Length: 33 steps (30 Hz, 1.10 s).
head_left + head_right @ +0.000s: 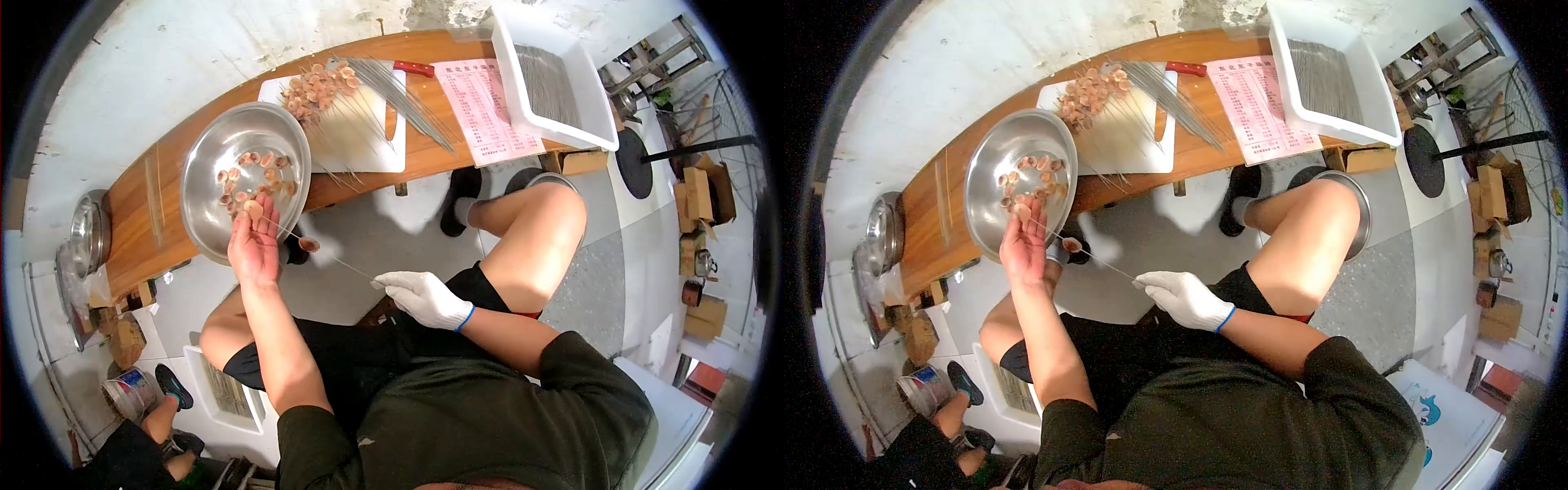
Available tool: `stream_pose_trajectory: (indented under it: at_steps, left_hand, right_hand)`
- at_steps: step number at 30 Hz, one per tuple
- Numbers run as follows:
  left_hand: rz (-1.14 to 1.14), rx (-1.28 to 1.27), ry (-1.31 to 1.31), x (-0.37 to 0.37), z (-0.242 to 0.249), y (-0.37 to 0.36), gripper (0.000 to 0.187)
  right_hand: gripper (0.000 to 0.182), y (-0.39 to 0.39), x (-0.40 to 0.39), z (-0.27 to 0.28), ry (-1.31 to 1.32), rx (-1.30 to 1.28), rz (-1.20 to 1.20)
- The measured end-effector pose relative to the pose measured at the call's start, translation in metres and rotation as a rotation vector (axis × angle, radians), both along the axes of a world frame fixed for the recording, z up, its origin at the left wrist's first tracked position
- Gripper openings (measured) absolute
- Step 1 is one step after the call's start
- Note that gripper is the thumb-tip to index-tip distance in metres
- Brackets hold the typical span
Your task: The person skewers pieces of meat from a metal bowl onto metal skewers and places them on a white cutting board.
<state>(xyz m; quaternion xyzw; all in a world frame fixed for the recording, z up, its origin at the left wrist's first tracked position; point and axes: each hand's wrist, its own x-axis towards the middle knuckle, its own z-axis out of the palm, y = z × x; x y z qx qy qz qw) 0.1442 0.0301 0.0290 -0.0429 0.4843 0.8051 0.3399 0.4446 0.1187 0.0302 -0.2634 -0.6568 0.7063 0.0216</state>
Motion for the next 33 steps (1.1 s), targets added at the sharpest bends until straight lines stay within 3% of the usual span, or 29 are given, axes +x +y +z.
stream_pose_trajectory:
  at_steps: [11,23,33]
  left_hand:
    - [0.022,0.031,-0.004,0.002,-0.008,-0.003,0.036]
    - [0.102,0.028,0.025,0.002,-0.015,-0.01,0.028]
    - [0.123,0.035,0.048,0.005,-0.018,-0.01,0.025]
  right_hand:
    - [0.033,0.0,0.001,0.0,-0.033,-0.113,-0.003]
    - [0.031,-0.004,0.003,-0.008,0.062,0.016,0.002]
    - [0.031,-0.001,0.002,-0.001,0.016,-0.022,0.021]
